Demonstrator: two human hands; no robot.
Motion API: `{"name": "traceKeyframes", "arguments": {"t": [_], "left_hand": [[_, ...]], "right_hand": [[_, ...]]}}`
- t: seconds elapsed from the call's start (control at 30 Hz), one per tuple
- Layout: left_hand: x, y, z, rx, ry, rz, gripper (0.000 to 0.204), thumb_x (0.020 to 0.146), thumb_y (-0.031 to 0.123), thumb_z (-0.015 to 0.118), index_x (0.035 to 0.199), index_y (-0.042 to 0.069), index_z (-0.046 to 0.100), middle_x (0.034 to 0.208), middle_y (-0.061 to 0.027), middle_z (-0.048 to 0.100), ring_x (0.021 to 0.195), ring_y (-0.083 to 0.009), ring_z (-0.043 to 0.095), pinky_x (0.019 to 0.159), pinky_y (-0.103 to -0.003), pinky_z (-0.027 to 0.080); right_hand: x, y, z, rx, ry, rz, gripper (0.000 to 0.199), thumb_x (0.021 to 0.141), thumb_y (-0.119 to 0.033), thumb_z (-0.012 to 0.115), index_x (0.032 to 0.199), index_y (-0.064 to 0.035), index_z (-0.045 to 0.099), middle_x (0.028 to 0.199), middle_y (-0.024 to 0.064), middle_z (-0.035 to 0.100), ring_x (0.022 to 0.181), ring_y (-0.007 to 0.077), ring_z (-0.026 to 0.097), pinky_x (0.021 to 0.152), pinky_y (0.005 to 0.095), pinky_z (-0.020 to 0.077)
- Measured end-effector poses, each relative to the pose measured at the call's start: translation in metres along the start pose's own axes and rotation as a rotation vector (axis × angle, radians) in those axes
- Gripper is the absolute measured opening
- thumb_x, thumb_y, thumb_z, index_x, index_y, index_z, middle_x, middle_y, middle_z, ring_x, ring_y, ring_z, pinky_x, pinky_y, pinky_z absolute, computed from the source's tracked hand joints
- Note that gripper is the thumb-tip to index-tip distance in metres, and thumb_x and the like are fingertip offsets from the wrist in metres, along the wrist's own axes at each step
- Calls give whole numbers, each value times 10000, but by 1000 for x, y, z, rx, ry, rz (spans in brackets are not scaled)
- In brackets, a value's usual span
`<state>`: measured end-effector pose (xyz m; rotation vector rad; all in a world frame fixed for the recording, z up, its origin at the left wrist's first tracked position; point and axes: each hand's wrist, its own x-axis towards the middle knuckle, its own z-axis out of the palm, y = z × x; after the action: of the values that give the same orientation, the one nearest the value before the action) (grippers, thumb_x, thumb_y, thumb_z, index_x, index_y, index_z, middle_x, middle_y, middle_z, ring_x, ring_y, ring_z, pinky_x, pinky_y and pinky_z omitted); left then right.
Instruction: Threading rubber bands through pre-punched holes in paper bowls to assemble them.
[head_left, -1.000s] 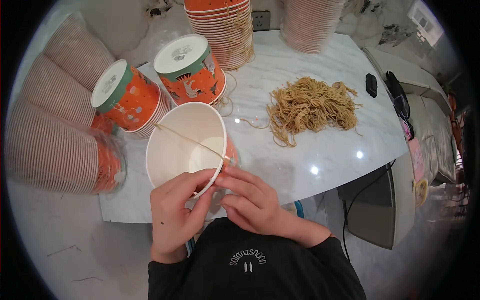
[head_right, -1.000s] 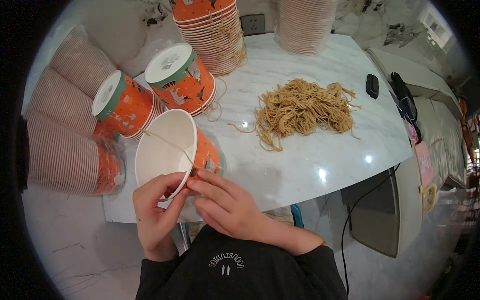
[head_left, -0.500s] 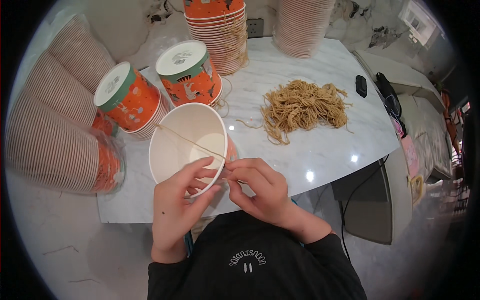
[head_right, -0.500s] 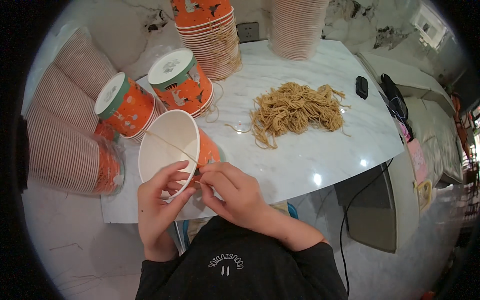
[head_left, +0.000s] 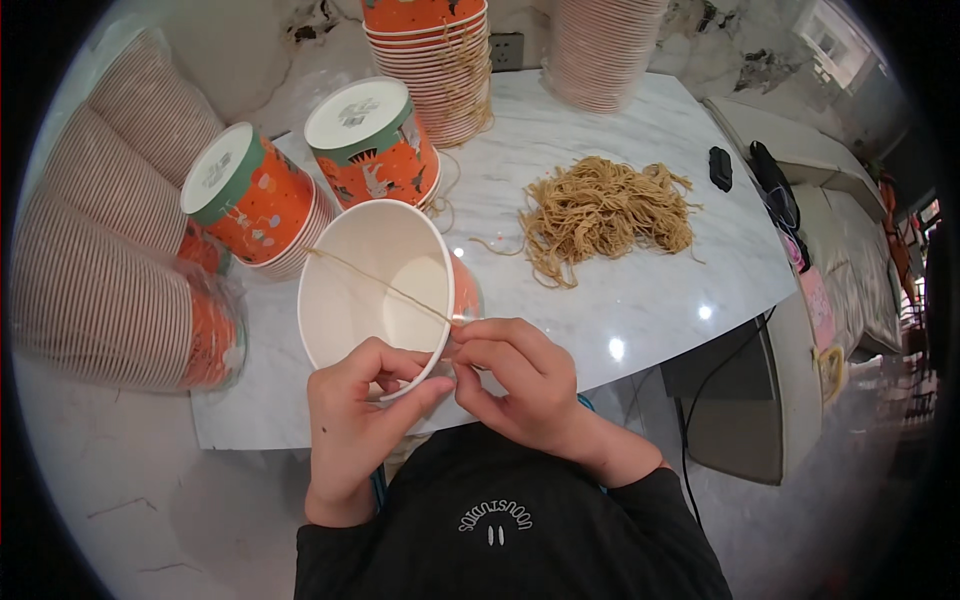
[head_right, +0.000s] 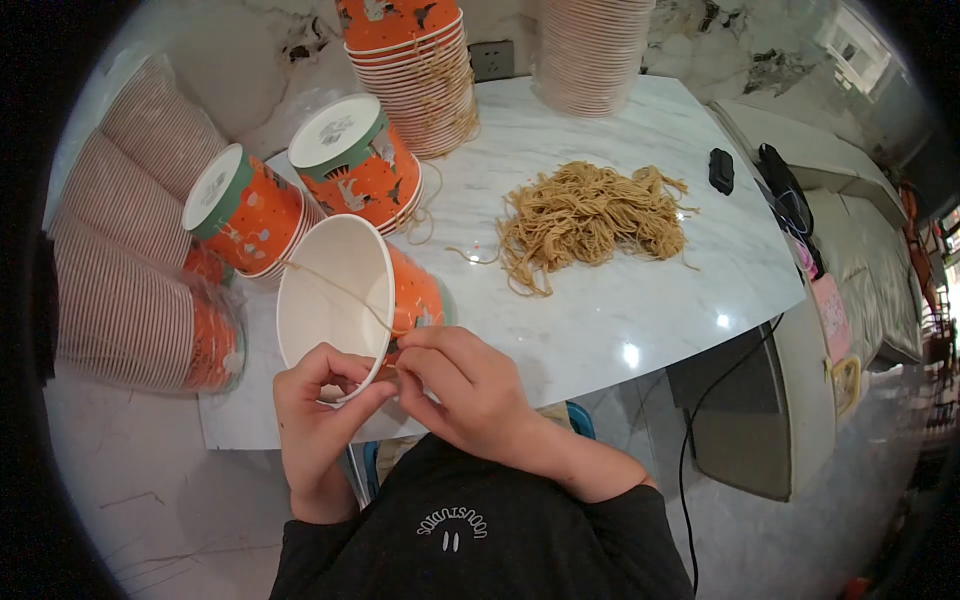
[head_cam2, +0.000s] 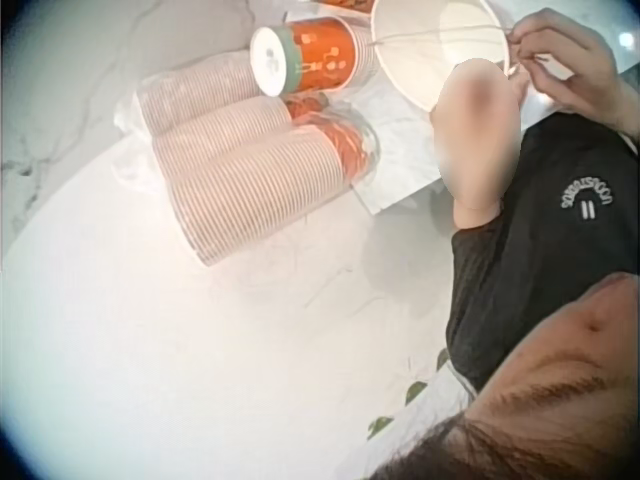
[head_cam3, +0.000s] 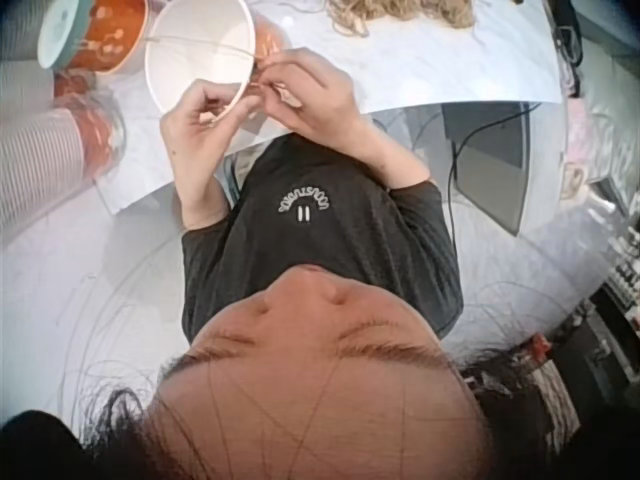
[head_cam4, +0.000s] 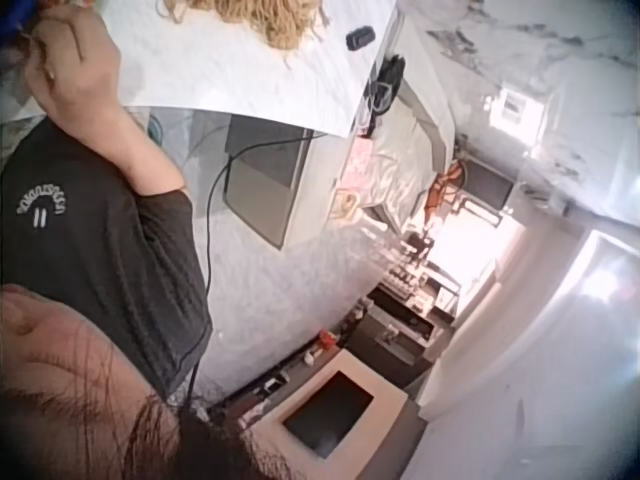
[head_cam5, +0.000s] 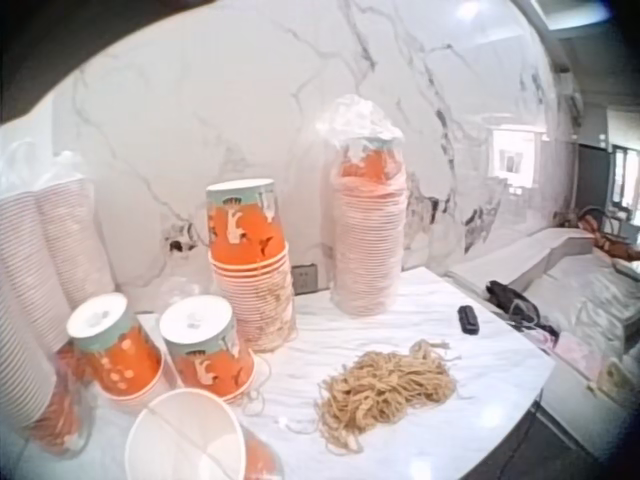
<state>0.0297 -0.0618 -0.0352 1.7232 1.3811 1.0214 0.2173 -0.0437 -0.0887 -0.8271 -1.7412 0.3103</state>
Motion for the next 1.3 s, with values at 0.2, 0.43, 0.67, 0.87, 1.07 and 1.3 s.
{"name": "traceKeyframes", "arguments": {"t": [0.2, 0.43, 0.67, 0.87, 1.07, 1.3], "left_hand": [[-3, -7, 1, -215, 63, -130, 95, 957, 23, 710, 921, -38, 647, 865, -100, 767, 768, -82, 669, 679, -229, 528], [-2, 2, 6, -220, 115, -121, 88, 1022, 16, 603, 1045, -44, 663, 879, -97, 750, 809, -105, 697, 722, -230, 538], [-3, -2, -1, -90, -6, -49, 141, 1005, -16, 582, 1083, -38, 697, 914, -92, 734, 818, -114, 672, 731, -248, 535], [-7, -5, 7, -114, 62, -2, 142, 999, -22, 582, 1078, -39, 699, 908, -97, 725, 786, -119, 652, 720, -247, 514], [-14, -2, 7, -112, 54, -5, 134, 994, -22, 592, 1069, -38, 701, 908, -99, 725, 783, -124, 655, 710, -250, 513], [-20, -1, 12, -101, 78, 0, 130, 989, -22, 599, 1064, -36, 704, 899, -95, 722, 775, -124, 653, 709, -250, 510]], "right_hand": [[4, -3, 0, 13, -15, 5, 250, 730, 61, 766, 960, -17, 705, 1040, 119, 719, 847, 250, 733, 712, 314, 594], [6, -3, 2, 14, -16, -8, 257, 713, 60, 764, 951, -19, 706, 1024, 114, 720, 844, 252, 725, 706, 319, 592], [6, -2, 4, 10, -24, -44, 268, 733, 27, 761, 982, 1, 666, 1020, 135, 697, 853, 297, 706, 708, 364, 594], [6, -5, 6, 44, -5, -30, 261, 696, 65, 754, 938, -14, 696, 1018, 122, 718, 840, 261, 720, 699, 321, 594], [0, -7, 5, 47, 25, -18, 252, 698, 75, 755, 926, -14, 697, 1012, 117, 721, 829, 253, 723, 696, 314, 595], [-1, -10, 2, 61, 12, -23, 246, 696, 77, 756, 918, -13, 699, 997, 114, 721, 810, 244, 725, 686, 308, 594]]}}
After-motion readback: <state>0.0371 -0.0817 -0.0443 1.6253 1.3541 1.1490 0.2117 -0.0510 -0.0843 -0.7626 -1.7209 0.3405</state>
